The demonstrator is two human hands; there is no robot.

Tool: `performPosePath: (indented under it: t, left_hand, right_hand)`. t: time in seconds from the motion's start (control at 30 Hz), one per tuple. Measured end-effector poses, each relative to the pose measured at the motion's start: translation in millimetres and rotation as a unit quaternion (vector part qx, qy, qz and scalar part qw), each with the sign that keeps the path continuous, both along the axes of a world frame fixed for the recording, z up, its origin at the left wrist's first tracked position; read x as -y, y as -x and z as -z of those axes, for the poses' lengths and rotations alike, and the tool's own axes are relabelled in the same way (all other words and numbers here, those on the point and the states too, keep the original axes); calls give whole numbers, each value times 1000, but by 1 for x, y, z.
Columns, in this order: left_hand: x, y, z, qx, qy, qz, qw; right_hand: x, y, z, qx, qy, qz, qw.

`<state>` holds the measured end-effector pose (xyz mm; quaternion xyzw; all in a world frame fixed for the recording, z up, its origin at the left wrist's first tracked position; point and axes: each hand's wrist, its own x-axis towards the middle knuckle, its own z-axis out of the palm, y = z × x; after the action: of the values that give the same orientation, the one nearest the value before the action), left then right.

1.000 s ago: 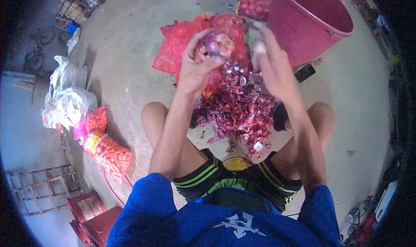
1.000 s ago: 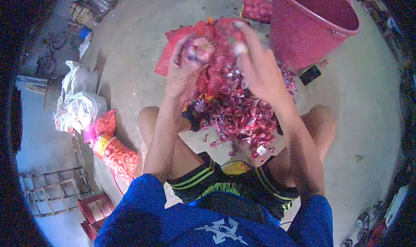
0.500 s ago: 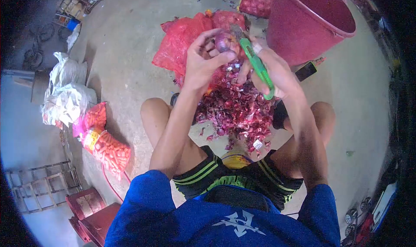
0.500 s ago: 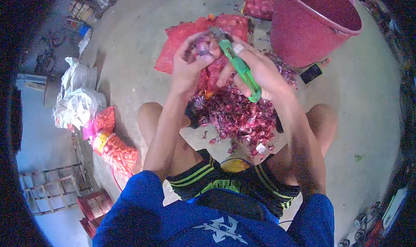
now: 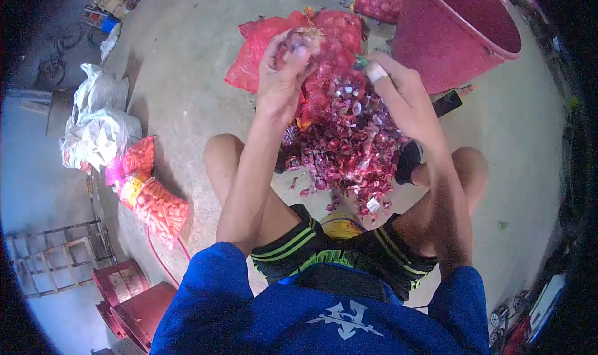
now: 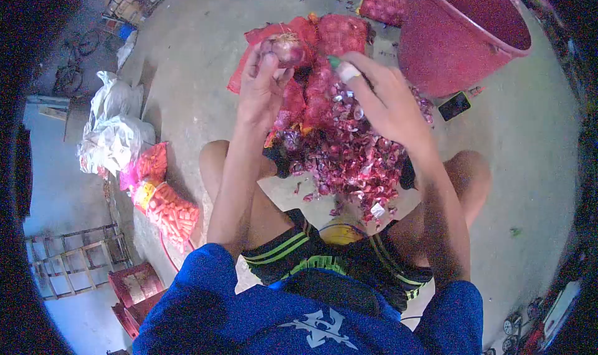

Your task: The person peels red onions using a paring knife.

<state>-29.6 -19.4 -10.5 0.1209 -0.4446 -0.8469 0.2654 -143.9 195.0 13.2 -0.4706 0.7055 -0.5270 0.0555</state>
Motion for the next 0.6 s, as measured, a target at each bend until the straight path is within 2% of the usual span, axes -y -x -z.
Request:
performPosePath:
  t: [0.1, 0.17, 0.23, 0.27, 0.33, 0.4, 0.47, 0.57, 0.6]
  left_hand:
    - [-9, 2, -5, -38, 36, 26, 998]
    - [-10, 2, -8, -67, 101, 43, 992]
    - [-9, 0, -6, -72, 102, 48, 991]
    - [-8, -1, -6, -77, 103, 52, 990]
    - [-11, -5, -9, -81, 102, 53, 990]
    - [-12, -6, -9, -85, 100, 56, 990]
    - [-10, -5, -7, -98, 146, 29, 984]
    - [-6, -10, -14, -78, 123, 40, 988]
    - [-4, -11, -14, -78, 123, 39, 989]
  right_hand:
    - [3, -9, -9, -45, -51, -4, 998]
    - [5, -11, -9, -6, -53, -32, 998]
    - [8, -15, -6, -97, 8, 29, 995]
    - [9, -15, -7, -97, 8, 28, 995]
    - [10, -14, -10, -8, -4, -24, 1000]
    - [12, -12, -8, -11, 7, -38, 999]
    - [11, -13, -10, -14, 18, -51, 998]
    - [14, -13, -11, -22, -46, -57, 997]
    - [20, -13, -4, -52, -1, -55, 997]
